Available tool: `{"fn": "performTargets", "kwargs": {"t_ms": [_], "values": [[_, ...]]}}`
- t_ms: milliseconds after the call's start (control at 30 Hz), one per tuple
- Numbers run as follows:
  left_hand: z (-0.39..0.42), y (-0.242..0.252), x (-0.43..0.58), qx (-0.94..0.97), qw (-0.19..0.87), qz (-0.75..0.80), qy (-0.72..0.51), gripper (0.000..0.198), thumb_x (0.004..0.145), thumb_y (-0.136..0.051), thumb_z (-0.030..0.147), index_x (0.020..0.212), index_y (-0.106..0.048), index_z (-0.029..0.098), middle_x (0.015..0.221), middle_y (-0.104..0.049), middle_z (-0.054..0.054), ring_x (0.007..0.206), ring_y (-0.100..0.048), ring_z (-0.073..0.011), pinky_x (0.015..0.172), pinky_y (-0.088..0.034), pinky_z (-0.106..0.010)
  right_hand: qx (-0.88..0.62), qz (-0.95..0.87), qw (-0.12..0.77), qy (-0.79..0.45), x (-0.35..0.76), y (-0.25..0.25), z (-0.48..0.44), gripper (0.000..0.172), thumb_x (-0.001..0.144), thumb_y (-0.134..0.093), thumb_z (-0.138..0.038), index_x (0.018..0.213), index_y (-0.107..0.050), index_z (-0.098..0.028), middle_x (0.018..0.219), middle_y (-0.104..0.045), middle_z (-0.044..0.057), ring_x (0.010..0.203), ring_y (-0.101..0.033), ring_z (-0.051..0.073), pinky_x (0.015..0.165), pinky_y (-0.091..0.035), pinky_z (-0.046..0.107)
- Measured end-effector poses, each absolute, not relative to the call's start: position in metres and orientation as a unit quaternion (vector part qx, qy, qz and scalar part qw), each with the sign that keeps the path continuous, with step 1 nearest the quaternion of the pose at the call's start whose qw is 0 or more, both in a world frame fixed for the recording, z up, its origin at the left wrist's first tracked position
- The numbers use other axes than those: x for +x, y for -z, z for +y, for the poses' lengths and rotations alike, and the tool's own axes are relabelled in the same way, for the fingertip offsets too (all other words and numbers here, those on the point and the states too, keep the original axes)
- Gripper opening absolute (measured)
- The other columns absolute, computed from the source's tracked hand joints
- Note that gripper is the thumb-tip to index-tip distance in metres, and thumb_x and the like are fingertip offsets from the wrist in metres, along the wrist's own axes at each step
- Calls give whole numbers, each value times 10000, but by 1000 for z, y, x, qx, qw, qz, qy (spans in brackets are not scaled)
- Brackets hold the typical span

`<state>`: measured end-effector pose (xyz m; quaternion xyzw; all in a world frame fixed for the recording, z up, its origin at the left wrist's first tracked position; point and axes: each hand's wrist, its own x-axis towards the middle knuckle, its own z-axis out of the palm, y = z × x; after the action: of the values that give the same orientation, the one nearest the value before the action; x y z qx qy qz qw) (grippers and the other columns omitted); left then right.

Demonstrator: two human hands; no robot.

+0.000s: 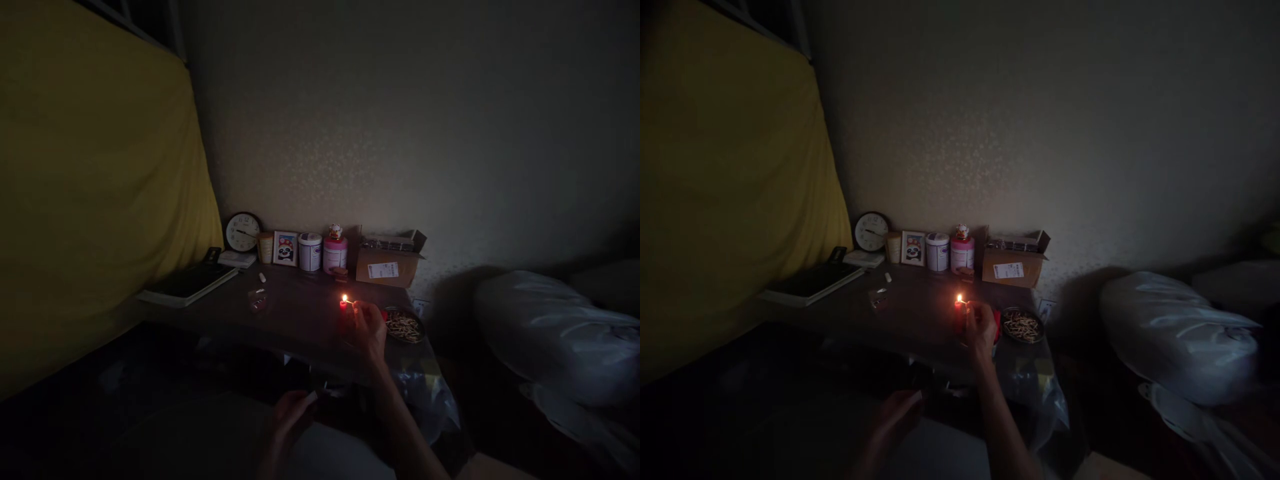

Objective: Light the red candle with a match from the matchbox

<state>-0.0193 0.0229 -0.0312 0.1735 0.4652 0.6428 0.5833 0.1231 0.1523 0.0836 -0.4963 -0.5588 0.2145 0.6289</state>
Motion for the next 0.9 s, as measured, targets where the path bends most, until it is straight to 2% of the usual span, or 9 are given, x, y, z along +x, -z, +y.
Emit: {"fn": "performTargets", "kwargs": {"t_ms": [100,333,533,633,800,900], "values": [[29,39,-20,170,589,462,-641,320,406,-831,316,606,-631,166,508,-641,-25,567,-627,-211,583,-472,-318,-498,-558,629,-211,122,-85,151,279,751,-536,-420,793,-639,-164,759,-677,49,652,-581,168,584,-434,259],[27,36,-20,163,589,462,-643,322,408,-829,324,605,-631,163,540,-655,-29,562,-624,-193,574,-455,-292,-492,-556,634,-216,124,-88,149,288,739,-537,-428,791,-648,-167,787,-676,52,684,-590,179,607,-438,269],[15,14,-18,183,586,467,-636,273,468,-820,307,645,-669,164,593,-681,-17,615,-634,-169,597,-455,-253,-463,-552,645,-255,126,-94,141,289,736,-552,-449,761,-629,-171,728,-657,40,675,-585,175,605,-442,259],[18,15,-19,183,585,483,-625,272,456,-823,312,615,-666,156,561,-671,-19,576,-630,-168,556,-446,-251,-441,-545,655,-283,131,-105,131,307,733,-551,-471,739,-602,-169,681,-621,25,623,-558,157,556,-434,243],[21,21,-22,174,593,491,-615,311,407,-835,326,601,-647,169,532,-664,-10,561,-638,-179,549,-460,-264,-339,-534,653,-417,161,-126,104,271,758,-547,-449,679,-522,-191,588,-497,-33,500,-451,92,477,-372,205],[14,16,-22,186,591,482,-619,322,414,-828,333,637,-662,170,603,-690,-23,647,-659,-199,631,-489,-288,-299,-577,586,-484,184,-115,86,321,764,-512,-464,583,-486,-200,540,-470,-41,480,-440,94,480,-374,216]]}}
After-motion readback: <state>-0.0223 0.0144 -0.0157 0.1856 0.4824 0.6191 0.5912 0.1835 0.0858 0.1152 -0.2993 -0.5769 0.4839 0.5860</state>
